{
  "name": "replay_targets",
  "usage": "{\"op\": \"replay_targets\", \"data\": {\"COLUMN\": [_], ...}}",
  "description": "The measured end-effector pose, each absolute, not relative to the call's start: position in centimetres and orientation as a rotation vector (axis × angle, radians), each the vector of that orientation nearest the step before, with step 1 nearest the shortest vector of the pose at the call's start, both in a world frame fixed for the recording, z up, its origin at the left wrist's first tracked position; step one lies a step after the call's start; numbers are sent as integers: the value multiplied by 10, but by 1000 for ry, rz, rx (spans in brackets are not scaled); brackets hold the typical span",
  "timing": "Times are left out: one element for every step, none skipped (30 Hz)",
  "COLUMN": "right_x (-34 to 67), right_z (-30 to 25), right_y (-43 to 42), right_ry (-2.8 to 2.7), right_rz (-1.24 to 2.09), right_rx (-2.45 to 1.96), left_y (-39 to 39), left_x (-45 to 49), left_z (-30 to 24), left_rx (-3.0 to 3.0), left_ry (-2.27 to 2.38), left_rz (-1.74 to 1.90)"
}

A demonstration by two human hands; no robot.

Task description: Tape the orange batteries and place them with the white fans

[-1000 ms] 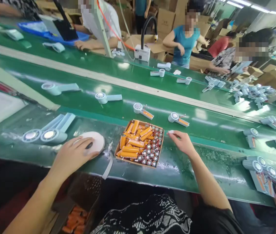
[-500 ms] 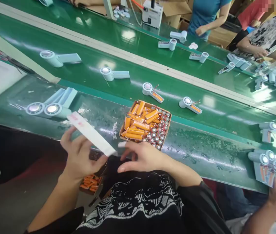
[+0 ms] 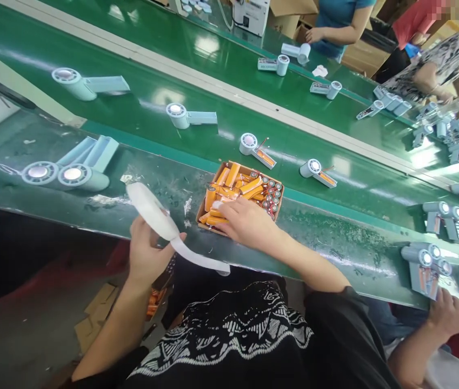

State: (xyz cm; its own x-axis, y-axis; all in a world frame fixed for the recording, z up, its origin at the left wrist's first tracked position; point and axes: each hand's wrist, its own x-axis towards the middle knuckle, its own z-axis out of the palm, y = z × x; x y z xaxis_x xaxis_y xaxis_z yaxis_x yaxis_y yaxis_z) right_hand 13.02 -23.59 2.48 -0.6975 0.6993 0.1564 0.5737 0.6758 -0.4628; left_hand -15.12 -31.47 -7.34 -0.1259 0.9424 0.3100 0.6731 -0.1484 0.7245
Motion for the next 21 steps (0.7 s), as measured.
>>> {"op": "replay_targets", "data": {"right_x": [125,119,113,109,106,105,106,108,112,117,123,129,134,139,142,144,144,143,141,138,134], "right_z": [25,24,23,23,23,24,26,28,31,35,38,42,44,46,47,47,47,46,45,43,42], "right_y": [-230,-226,-224,-222,-221,-219,-216,-213,-208,-204,-199,-195,-192,-189,-189,-189,-191,-193,-196,-200,-204], "right_ry": [-2647,-2719,-2782,-2830,-2861,-2879,-2886,-2881,-2854,-2795,-2695,-2552,-2378,-2195,-2023,-1874,-1749,-1643,-1550,-1464,-1390], "right_rz": [430,339,274,230,207,211,244,313,419,557,712,863,990,1083,1142,1177,1198,1216,1235,1251,1261], "right_rx": [-1026,-1031,-1030,-1024,-1021,-1018,-1012,-996,-972,-941,-910,-884,-866,-859,-860,-863,-865,-864,-858,-849,-838], "left_y": [-314,-313,-312,-311,-311,-311,-311,-312,-313,-314,-315,-316,-317,-317,-318,-318,-317,-317,-316,-315,-314], "left_x": [-145,-139,-134,-130,-128,-126,-126,-126,-127,-128,-129,-130,-130,-131,-131,-130,-129,-127,-125,-123,-120], "left_z": [-72,-71,-70,-69,-68,-68,-68,-68,-68,-67,-67,-65,-64,-61,-58,-55,-52,-48,-45,-42,-39], "left_rx": [1850,1880,1912,1943,1968,1989,2007,2024,2042,2062,2081,2098,2115,2135,2165,2207,2257,2314,2369,2419,2460], "left_ry": [1783,1773,1765,1757,1746,1737,1728,1722,1716,1710,1704,1699,1696,1697,1700,1705,1711,1715,1718,1723,1729], "left_rz": [1160,1160,1155,1144,1133,1127,1129,1138,1152,1170,1188,1201,1212,1224,1235,1242,1244,1243,1240,1231,1224]}}
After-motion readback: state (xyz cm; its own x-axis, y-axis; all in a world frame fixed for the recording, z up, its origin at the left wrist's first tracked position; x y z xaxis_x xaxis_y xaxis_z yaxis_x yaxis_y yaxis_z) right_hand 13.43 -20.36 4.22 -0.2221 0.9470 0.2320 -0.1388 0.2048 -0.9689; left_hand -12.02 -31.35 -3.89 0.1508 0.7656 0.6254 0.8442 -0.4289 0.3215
